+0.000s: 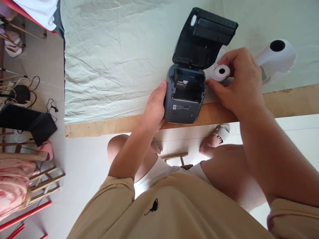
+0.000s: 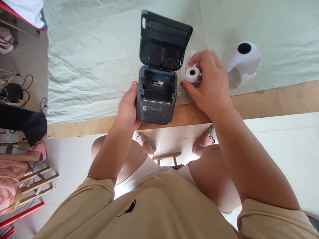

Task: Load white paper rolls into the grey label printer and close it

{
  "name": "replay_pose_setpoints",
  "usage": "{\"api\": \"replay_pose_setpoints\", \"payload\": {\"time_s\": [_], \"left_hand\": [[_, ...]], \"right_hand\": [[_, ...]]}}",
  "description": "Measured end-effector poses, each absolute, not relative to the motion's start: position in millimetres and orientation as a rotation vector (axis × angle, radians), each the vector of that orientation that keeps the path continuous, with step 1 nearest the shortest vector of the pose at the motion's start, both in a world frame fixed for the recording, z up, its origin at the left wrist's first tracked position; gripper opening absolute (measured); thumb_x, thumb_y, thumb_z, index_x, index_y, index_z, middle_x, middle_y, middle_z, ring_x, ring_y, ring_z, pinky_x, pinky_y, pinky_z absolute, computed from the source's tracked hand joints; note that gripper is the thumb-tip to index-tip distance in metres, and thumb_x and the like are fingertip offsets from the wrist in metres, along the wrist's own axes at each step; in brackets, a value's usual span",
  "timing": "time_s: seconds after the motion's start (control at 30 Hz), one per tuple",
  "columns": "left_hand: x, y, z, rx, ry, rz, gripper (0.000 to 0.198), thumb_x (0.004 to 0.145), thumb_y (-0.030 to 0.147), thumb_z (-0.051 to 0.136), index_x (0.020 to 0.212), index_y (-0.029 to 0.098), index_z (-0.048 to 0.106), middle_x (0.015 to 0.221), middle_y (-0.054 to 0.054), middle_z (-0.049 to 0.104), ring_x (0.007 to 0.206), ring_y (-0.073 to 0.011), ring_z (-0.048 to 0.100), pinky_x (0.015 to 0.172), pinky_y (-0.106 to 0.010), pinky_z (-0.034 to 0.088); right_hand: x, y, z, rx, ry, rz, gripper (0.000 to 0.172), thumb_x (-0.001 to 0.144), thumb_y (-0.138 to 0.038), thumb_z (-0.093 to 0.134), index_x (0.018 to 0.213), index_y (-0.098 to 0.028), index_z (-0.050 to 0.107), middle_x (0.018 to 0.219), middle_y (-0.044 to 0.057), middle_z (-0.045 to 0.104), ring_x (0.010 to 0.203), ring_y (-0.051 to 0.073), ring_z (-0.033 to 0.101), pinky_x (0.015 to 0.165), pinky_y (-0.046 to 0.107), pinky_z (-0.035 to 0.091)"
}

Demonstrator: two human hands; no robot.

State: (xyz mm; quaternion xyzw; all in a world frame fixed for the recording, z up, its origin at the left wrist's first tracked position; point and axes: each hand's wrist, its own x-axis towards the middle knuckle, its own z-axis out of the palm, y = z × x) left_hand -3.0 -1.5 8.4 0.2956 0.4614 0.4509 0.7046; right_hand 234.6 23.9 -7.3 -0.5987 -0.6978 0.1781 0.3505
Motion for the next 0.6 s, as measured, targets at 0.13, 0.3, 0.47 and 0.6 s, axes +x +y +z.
{"api": "replay_pose_setpoints", "payload": {"time_s": [0.13,0.3,0.47,0.6], "left_hand": [[-2,-1,11,0.661,1.047,1.007,0.036,0.099,0.063,0.074,0.097,0.027,0.073,0.091,-0.001,0.087,0.126,-0.031,0.083,0.098,-0.038,0.073],[0,0,6,0.689,1.104,1.021,0.04,0.104,0.066,0.062,0.096,0.028,0.073,0.09,0.0,0.085,0.129,-0.029,0.082,0.1,-0.038,0.073],[-3,0,1,0.655,1.04,1.03,0.036,0.102,0.063,0.069,0.1,0.027,0.072,0.096,-0.001,0.087,0.142,-0.0314,0.075,0.115,-0.041,0.068],[-2,0,1,0.643,1.055,1.063,0.037,0.103,0.063,0.067,0.097,0.026,0.072,0.1,-0.002,0.086,0.145,-0.0332,0.074,0.111,-0.045,0.071]], "right_hand": [[237,22,-7,-1.585,-1.832,0.536,0.053,0.075,-0.016,0.075,0.123,-0.031,0.061,0.113,0.003,0.07,0.085,0.019,0.06,0.088,0.046,0.06],[241,22,-10,-1.557,-1.833,0.458,0.044,0.08,-0.029,0.081,0.122,-0.031,0.066,0.119,0.007,0.07,0.101,0.024,0.066,0.097,0.049,0.061],[245,24,-18,-1.543,-1.86,0.488,0.06,0.08,-0.024,0.077,0.137,-0.034,0.063,0.124,0.005,0.073,0.094,0.022,0.068,0.093,0.045,0.063],[246,25,-22,-1.545,-1.832,0.394,0.056,0.079,-0.027,0.079,0.134,-0.031,0.068,0.123,0.009,0.071,0.094,0.023,0.067,0.09,0.046,0.063]]}}
